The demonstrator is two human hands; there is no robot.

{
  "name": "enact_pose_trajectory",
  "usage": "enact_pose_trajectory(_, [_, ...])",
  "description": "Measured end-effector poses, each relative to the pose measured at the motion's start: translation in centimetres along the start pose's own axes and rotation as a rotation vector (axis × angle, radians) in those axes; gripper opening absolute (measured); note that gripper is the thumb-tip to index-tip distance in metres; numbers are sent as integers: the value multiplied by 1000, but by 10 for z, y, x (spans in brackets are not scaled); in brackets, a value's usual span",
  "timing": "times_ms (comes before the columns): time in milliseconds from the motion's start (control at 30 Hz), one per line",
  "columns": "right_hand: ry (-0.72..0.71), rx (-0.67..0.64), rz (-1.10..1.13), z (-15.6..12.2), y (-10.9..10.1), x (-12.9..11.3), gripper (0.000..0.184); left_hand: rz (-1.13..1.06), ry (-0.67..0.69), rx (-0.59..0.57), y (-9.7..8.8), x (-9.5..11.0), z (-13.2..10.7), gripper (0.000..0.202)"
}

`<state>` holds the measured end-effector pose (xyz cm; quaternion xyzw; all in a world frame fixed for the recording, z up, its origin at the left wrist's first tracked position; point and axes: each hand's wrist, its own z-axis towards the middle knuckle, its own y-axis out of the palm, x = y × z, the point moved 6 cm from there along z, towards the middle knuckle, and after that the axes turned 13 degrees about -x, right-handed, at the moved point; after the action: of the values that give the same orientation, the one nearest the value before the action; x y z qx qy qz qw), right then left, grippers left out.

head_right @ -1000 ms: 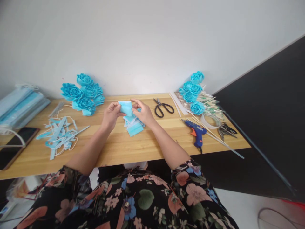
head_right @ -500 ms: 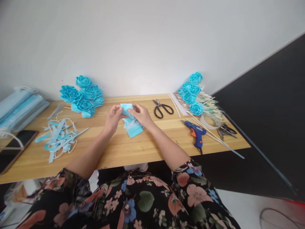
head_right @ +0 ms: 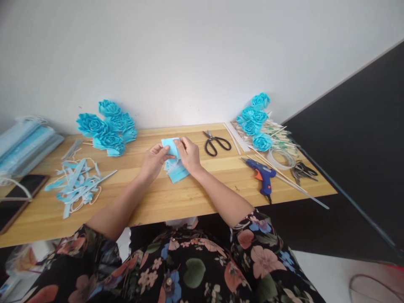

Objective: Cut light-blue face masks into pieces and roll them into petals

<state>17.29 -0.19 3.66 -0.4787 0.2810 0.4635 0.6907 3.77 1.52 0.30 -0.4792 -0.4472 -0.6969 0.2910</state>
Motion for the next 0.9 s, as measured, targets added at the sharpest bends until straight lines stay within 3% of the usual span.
enact_pose_trajectory(633, [11,68,7,2,-4,5,41,-7,18,-16,2,4,0,33])
enact_pose_trajectory(767, [46,10,128,8,-9,10,43,100,40,27,-4,11,0,36])
enact_pose_trajectory(900, [-28,-152,156,13,-12,-3,44,215,31,5,-1,19,-1,37])
